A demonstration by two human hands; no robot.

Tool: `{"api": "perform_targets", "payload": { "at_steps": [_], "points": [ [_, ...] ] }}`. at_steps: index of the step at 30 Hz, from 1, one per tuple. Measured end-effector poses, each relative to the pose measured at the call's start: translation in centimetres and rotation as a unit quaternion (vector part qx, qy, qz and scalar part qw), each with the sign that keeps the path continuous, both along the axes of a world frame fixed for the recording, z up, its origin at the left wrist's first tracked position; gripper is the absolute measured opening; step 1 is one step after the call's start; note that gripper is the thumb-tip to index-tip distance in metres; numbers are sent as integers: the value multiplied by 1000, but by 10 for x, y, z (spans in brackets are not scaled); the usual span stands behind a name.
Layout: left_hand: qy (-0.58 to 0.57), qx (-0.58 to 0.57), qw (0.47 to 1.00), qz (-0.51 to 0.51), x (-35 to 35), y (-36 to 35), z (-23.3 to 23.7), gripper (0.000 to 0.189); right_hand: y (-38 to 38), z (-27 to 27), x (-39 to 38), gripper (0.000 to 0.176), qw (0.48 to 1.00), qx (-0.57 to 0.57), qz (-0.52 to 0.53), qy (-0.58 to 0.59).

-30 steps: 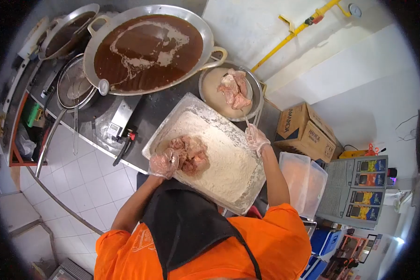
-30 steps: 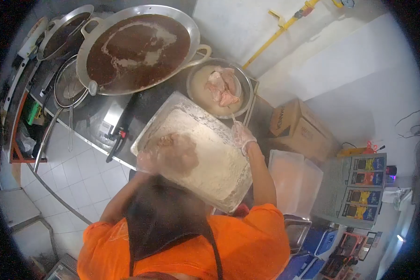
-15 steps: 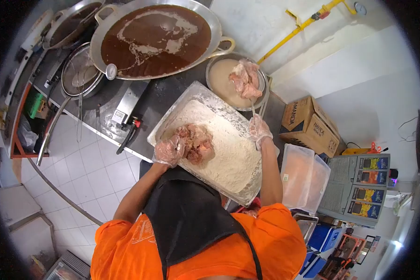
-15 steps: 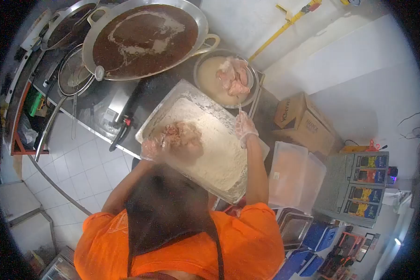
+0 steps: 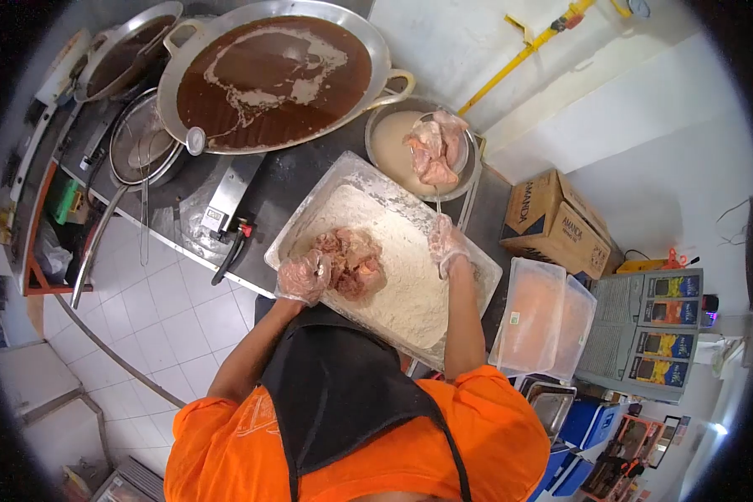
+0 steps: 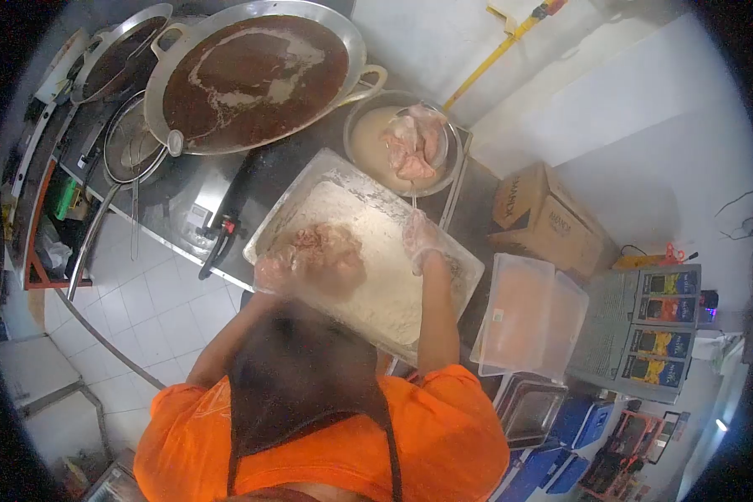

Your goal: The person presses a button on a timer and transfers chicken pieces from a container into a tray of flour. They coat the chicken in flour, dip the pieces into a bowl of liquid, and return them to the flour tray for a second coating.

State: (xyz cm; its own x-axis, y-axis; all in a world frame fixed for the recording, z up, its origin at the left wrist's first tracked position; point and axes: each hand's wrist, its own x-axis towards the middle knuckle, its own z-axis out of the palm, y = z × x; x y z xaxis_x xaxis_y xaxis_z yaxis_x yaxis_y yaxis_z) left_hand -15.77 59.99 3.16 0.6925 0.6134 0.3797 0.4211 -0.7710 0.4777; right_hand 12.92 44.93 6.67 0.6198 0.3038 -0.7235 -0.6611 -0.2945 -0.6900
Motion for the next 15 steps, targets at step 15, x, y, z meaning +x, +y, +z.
{"api": "perform_targets", "payload": {
  "at_steps": [15],
  "points": [
    [-42, 41, 998, 27, 1, -3, -1, 20, -10, 8, -10, 24, 999, 30, 35, 3]
  ]
}}
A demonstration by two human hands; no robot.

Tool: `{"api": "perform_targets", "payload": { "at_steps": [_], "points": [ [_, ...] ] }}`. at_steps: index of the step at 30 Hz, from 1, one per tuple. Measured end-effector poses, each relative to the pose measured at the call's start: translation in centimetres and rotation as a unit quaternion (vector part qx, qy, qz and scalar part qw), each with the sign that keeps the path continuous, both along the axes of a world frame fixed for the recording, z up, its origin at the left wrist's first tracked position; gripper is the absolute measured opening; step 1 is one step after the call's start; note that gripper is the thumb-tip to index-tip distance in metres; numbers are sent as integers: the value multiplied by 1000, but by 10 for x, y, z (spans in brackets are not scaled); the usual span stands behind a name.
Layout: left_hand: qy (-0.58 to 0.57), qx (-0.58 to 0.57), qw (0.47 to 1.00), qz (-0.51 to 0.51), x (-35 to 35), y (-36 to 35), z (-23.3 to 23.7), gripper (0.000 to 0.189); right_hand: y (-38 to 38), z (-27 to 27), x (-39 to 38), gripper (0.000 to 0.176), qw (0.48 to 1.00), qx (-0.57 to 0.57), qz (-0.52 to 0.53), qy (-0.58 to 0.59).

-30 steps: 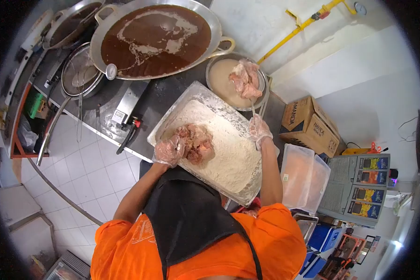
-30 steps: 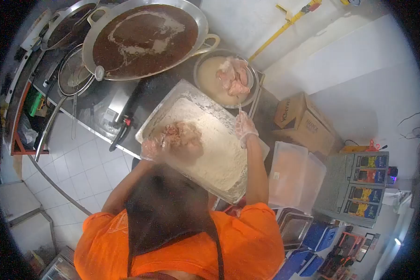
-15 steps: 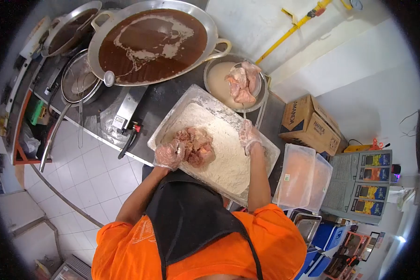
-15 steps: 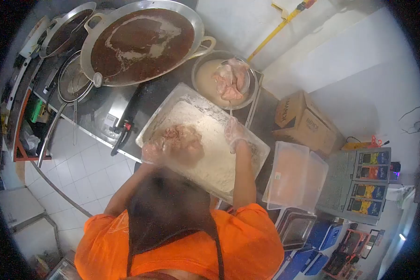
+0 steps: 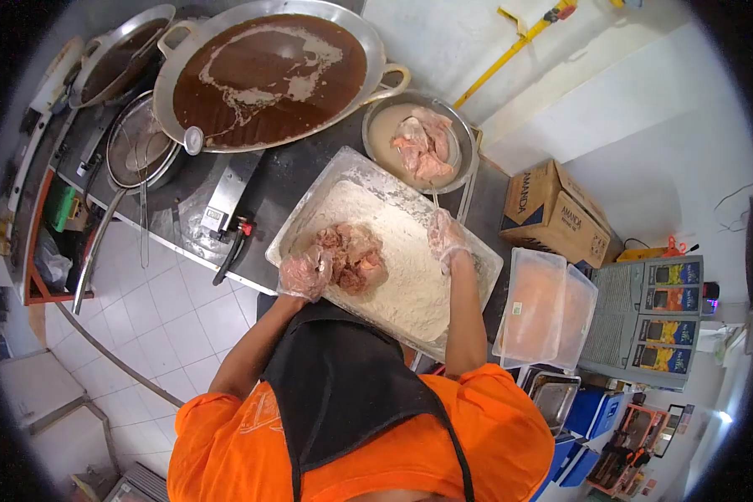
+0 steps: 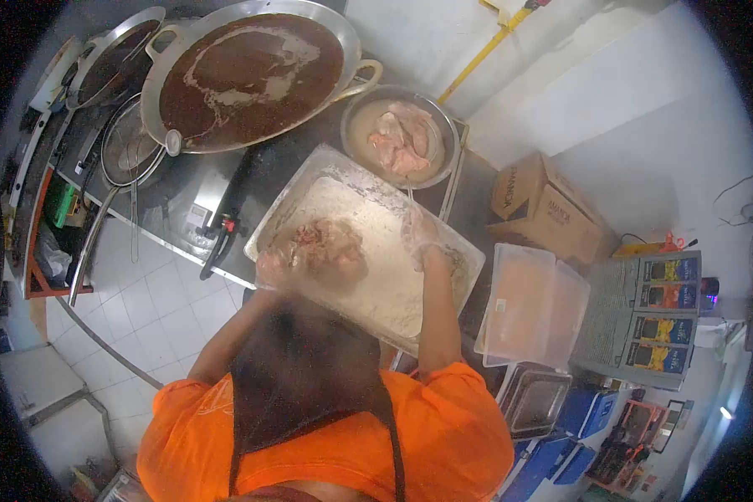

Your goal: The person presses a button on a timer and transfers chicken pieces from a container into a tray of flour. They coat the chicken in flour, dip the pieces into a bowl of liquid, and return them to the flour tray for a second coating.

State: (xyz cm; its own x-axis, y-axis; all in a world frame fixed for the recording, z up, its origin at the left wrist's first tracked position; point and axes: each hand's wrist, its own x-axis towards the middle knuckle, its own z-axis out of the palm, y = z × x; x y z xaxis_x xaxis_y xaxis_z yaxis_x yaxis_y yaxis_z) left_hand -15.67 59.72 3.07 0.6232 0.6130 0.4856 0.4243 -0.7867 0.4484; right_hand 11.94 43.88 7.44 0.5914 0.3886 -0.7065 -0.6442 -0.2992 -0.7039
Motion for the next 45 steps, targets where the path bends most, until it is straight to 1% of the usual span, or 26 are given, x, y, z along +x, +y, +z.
{"api": "perform_targets", "payload": {
  "at_steps": [1, 3, 5, 6, 7, 8, 9, 11, 13, 15, 16, 18, 19, 21, 22, 24, 26, 27, 28, 29, 30, 32, 34, 39, 41, 45],
  "points": [
    [-40, -31, 998, -40, -1, 3, -1, 19, -6, -4, -5, 24, 998, -45, 12, -51],
    [-27, 18, 999, 3, 0, -2, -9, 18, -32, -31, -17, 24, 990, -94, 27, -99],
    [-9, 65, 997, 42, -3, -5, -11, 17, -80, -90, -29, 31, 979, 30, 41, -199],
    [-28, 23, 999, 6, -3, -1, -6, 16, -90, -80, -50, 31, 979, 26, 45, -195],
    [-47, -20, 998, -29, -5, 3, -2, 15, -87, -47, -82, 33, 892, -134, 150, -406],
    [-43, -77, 995, -47, -7, 4, -1, 14, -83, -22, -107, 35, 725, -278, 244, -581],
    [-38, -83, 995, -43, -6, 3, 4, 14, -79, -10, -123, 35, 726, -279, 251, -576],
    [-105, -106, 988, -26, -5, 0, 14, 14, -82, 2, -151, 38, 715, -395, 295, -497],
    [-136, -79, 987, -37, -7, 5, -13, 13, -111, -29, -169, 39, 732, -368, 261, -510],
    [-70, -193, 978, -32, -7, 6, -10, 12, -128, -32, -178, 41, 574, -365, 343, -648],
    [-82, -191, 978, -35, -6, 6, -10, 13, -123, -17, -176, 41, 575, -363, 345, -647],
    [-85, -171, 981, -29, -6, 3, 1, 13, -124, 17, -174, 41, 673, -361, 349, -542],
    [-92, -149, 984, -24, -4, 2, 7, 14, -134, 10, -168, 41, 674, -363, 347, -542],
    [-70, -153, 985, -26, -3, 3, 8, 14, -152, -11, -145, 42, 726, -351, 308, -506],
    [-45, -158, 986, -25, -4, 4, 9, 14, -133, 24, -128, 39, 734, -394, 346, -431],
    [-44, -149, 988, -22, -3, 3, 2, 14, -116, 45, -88, 38, 644, -371, 346, -572],
    [-25, -147, 988, -22, -4, 3, -7, 14, -84, 59, -31, 34, 615, -310, 316, -652],
    [-31, -145, 989, -24, -2, 2, -3, 14, -60, 66, -5, 32, 588, -381, 325, -635],
    [-31, -159, 987, -25, -1, 2, 2, 15, -45, 65, 27, 30, 494, -378, 364, -694],
    [-30, -170, 985, -25, -2, 2, 6, 16, -18, 75, 47, 29, 518, -418, 347, -661],
    [-1, -56, 996, 66, 1, -8, -15, 17, 9, 87, 66, 29, 542, -454, 328, -626],
    [-5, -20, 998, 67, -1, -8, -14, 16, 42, 82, 120, 27, 474, -452, 388, -648],
    [-46, 82, 995, 15, -1, -3, -1, 13, 71, 62, 172, 25, 456, -441, 400, -661],
    [-25, -65, 998, -5, -4, 3, -11, 13, 95, 58, 233, 23, 410, -432, 436, -674],
    [-5, -49, 999, -10, -5, 2, -23, 12, 84, 80, 242, 24, 315, -476, 528, -629],
    [18, -67, 997, 32, -1, -4, -1, 14, 35, 92, 258, 24, 315, -426, 564, -634]
  ]
}}
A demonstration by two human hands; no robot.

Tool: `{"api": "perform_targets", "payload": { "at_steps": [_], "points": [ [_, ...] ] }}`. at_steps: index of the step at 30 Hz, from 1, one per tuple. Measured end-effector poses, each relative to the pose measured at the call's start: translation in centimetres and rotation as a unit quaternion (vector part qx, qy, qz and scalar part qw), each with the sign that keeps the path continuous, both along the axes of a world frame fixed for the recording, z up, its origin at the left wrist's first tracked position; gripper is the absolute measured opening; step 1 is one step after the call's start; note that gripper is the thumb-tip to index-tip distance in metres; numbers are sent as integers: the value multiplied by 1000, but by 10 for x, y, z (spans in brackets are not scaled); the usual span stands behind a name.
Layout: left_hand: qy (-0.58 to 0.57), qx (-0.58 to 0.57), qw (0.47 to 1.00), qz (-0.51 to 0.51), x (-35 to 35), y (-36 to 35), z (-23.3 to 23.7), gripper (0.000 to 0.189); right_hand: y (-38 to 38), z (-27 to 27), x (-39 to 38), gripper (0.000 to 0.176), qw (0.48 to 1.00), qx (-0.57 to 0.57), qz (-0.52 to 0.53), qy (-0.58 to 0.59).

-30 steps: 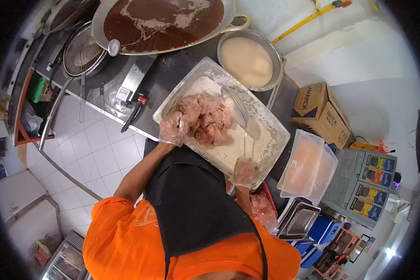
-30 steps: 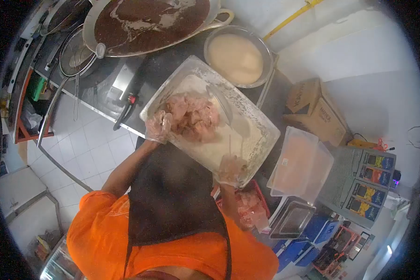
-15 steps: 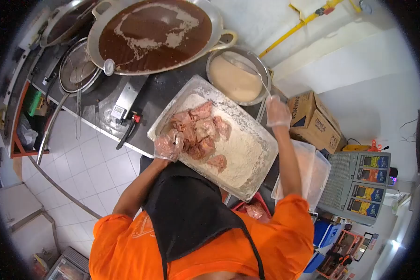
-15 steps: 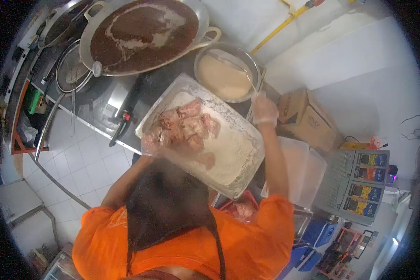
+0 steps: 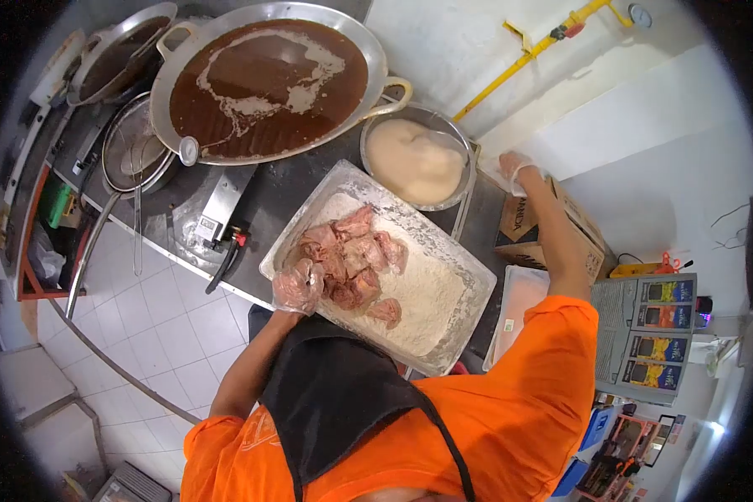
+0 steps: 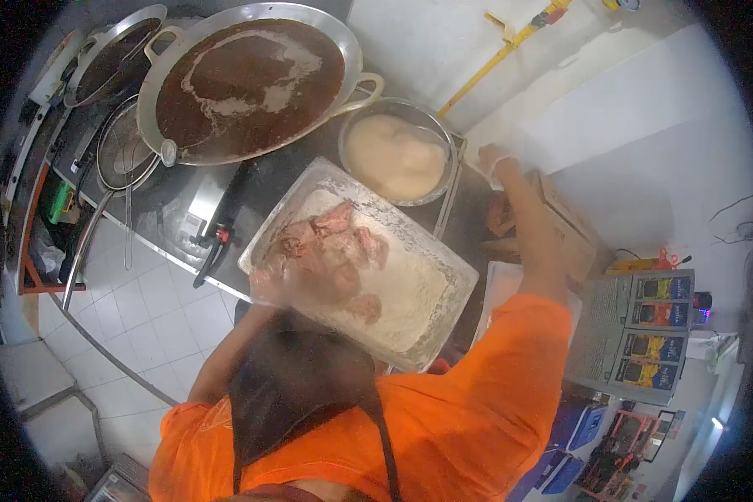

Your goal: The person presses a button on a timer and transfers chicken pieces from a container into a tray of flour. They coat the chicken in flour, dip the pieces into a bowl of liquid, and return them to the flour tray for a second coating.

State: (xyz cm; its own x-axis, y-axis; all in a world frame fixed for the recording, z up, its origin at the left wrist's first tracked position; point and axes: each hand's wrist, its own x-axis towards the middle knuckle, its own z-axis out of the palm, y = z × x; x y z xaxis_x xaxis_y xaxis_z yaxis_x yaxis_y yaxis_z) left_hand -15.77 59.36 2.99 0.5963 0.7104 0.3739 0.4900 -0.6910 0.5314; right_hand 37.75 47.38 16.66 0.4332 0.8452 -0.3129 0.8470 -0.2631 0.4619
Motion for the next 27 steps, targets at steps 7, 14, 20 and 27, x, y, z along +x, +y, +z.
{"api": "perform_targets", "payload": {
  "at_steps": [7, 14, 20, 27],
  "points": [
    [7, 47, 997, -57, -1, 5, -1, 13, -40, -97, 20, 26, 961, -172, 71, 203],
    [19, 123, 988, -88, -5, 6, 11, 10, -25, -114, -76, 26, 518, 123, -491, 690],
    [3, 47, 994, -102, -8, 8, -1, 13, 9, -103, -129, 27, 362, 232, -620, 656],
    [-6, 37, 995, -88, -9, 5, -18, 17, -21, -122, -146, 28, 456, 287, -562, 628]
  ]
}}
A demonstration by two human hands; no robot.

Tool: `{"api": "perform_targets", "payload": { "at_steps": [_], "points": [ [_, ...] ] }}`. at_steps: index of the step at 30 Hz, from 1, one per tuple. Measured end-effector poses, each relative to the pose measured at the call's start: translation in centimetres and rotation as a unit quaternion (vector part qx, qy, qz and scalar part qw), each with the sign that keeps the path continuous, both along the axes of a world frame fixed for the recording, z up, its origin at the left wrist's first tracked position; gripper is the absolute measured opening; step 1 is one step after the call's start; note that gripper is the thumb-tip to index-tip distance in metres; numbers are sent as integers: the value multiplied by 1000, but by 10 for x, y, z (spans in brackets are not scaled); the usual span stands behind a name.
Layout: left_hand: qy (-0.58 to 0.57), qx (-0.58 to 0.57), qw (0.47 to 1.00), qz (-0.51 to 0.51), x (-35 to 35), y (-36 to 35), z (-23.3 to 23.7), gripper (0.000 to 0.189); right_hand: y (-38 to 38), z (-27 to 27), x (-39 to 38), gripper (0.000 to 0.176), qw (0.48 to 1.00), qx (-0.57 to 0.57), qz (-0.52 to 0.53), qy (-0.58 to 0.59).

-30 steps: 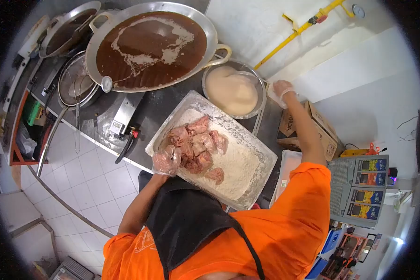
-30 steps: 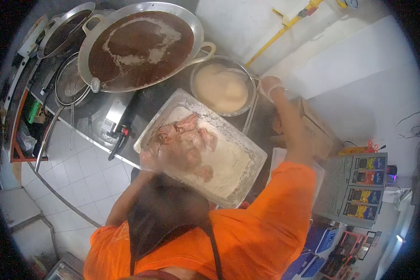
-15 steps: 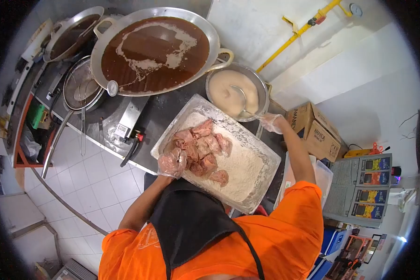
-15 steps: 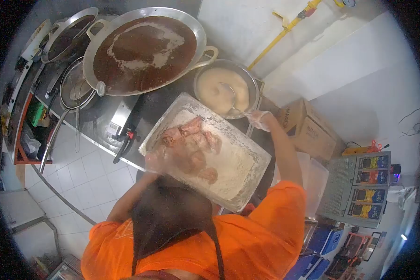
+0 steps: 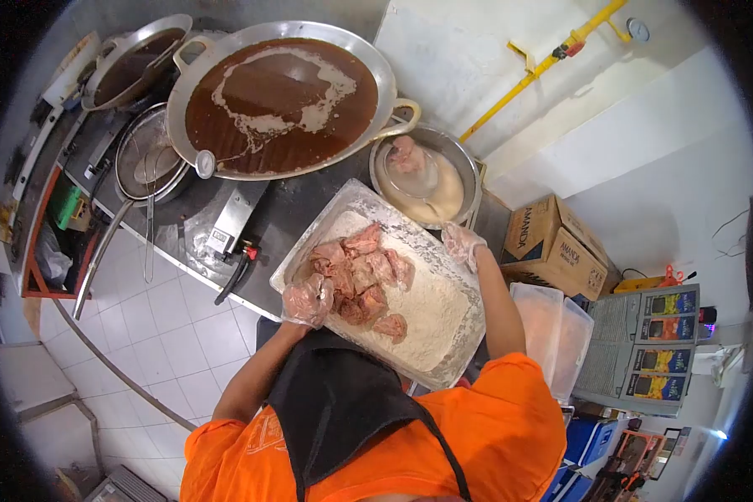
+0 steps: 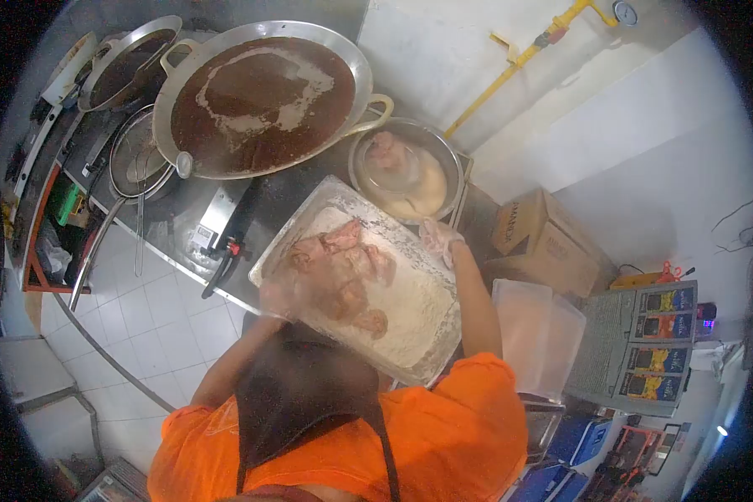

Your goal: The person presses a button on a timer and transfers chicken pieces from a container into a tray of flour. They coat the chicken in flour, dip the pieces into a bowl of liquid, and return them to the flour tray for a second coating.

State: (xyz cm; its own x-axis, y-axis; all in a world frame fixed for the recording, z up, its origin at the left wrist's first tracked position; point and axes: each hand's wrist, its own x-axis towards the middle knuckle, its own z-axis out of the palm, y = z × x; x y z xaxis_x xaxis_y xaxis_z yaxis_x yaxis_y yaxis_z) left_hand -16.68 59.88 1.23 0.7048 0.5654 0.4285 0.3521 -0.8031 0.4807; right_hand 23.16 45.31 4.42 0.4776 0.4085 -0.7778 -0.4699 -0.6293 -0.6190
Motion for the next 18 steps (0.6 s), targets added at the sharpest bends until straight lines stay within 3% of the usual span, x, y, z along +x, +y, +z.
{"api": "perform_targets", "payload": {
  "at_steps": [3, 5, 6, 7, 9, 12, 14, 16, 17, 18],
  "points": [
    [20, 22, 1000, -6, 3, 3, 17, 12, -12, -11, -10, 29, 997, -15, 39, -58],
    [71, -54, 995, 35, 3, 0, 23, 13, -24, -21, -15, 30, 992, -28, 63, -106],
    [0, -168, 986, 15, 5, -4, 34, 16, -19, -11, -21, 31, 998, -24, -4, -60],
    [-1, -165, 986, 11, 7, -2, 34, 16, -10, -3, -19, 32, 997, -16, -68, -17],
    [43, -37, 998, 33, 6, -1, 34, 15, -14, -16, -16, 33, 996, -31, -63, -51],
    [74, -26, 996, 48, 6, -2, 25, 14, -6, 19, -30, 33, 992, -25, -100, -74],
    [58, 3, 998, 15, 3, 0, 22, 14, -10, 33, -18, 33, 986, 79, -146, -16],
    [40, 31, 998, -21, 5, 1, 25, 13, -2, 107, -37, 33, 983, 74, -170, -3],
    [24, 12, 1000, -9, 6, 0, 33, 13, -4, 117, -35, 31, 983, 76, -166, -35],
    [7, -6, 1000, 5, 8, -2, 36, 13, -4, 125, -29, 31, 961, 159, -226, 11]
  ]
}}
